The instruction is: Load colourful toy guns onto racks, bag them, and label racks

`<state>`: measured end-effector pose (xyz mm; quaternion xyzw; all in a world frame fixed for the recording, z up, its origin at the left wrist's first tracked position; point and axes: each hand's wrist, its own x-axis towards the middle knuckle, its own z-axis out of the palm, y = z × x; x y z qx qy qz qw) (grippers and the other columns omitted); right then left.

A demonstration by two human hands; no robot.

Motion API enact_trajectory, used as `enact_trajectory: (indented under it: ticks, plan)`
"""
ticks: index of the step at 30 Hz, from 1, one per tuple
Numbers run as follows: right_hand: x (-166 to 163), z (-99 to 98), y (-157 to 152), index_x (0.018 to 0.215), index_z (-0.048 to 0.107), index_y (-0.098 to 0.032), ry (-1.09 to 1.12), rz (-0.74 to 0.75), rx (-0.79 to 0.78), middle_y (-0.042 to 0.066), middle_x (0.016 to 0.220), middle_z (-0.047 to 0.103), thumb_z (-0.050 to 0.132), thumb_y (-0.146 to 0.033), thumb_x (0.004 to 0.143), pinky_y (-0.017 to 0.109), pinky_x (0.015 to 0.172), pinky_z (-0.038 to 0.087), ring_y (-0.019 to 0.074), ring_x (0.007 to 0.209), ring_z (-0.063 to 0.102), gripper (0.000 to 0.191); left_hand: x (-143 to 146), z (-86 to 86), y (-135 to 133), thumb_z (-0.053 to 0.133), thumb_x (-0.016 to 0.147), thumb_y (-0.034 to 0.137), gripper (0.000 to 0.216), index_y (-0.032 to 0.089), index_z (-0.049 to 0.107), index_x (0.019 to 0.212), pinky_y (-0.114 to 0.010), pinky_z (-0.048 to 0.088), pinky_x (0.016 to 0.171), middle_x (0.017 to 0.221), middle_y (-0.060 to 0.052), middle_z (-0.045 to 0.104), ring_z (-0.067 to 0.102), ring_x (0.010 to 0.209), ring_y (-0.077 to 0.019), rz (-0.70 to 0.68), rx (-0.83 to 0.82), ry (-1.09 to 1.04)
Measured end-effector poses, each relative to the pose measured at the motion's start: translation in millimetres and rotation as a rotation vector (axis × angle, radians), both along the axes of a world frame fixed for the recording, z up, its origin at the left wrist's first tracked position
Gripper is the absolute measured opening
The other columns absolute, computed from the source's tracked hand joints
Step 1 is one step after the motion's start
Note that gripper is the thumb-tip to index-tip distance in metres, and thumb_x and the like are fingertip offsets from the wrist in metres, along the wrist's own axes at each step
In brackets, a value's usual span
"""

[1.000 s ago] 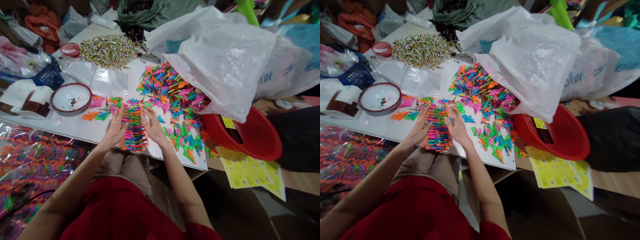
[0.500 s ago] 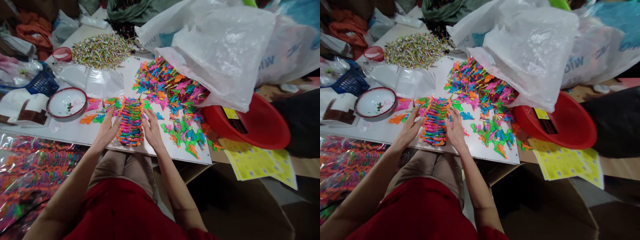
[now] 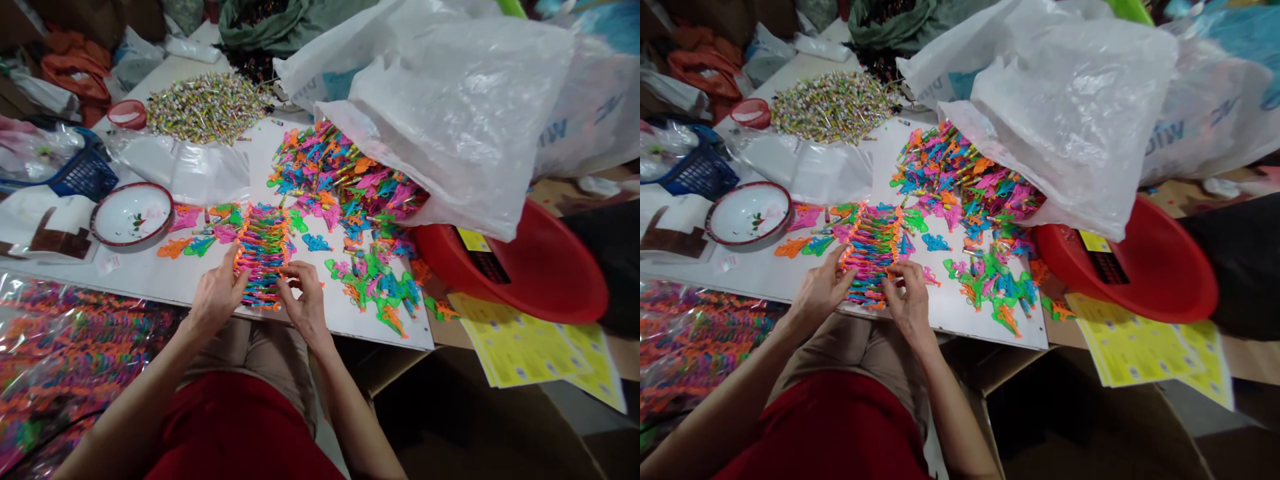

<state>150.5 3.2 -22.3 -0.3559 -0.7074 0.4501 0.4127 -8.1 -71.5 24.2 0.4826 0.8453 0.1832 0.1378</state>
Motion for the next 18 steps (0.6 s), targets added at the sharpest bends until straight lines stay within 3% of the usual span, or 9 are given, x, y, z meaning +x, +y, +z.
enact_trajectory:
  ticks: [6, 11, 18]
  plan:
    - [0, -1.1, 0, 0.094, 0.064, -0.024, -0.004, -0.012, -0.013, 0.007, 0.107, 0.056, 0.059, -0.027, 0.086, 0.029, 0.07, 0.056, 0.017, 0.096, 0.059, 0.01, 1, -6.8, 1, 0.035, 0.093, 0.031, 0.058, 0.008, 0.032, 0.146, -0.034, 0.05, 0.068, 0.087, -0.014, 0.073, 0.069, 0.071, -0.0264, -0.032, -0.068, 0.069]
    - [-3, -3.9, 0, 0.088, 0.064, -0.023, 0.016, -0.048, -0.054, 0.007, 0.105, 0.058, 0.06, -0.027, 0.084, 0.028, 0.068, 0.055, 0.0178, 0.097, 0.059, 0.007, -2, -13.1, -4, 0.034, 0.093, 0.032, 0.056, 0.011, 0.035, 0.146, -0.031, 0.05, 0.067, 0.083, -0.012, 0.073, 0.068, 0.069, -0.0239, -0.046, -0.039, 0.07]
    - [-9, -6.2, -1, 0.084, 0.063, -0.024, 0.036, -0.096, -0.057, 0.005, 0.098, 0.059, 0.06, -0.024, 0.081, 0.028, 0.066, 0.054, 0.0178, 0.094, 0.06, 0.003, -2, -16.5, -4, 0.03, 0.094, 0.03, 0.054, 0.012, 0.038, 0.144, -0.034, 0.05, 0.064, 0.095, -0.015, 0.073, 0.07, 0.071, -0.0264, -0.073, -0.006, 0.066]
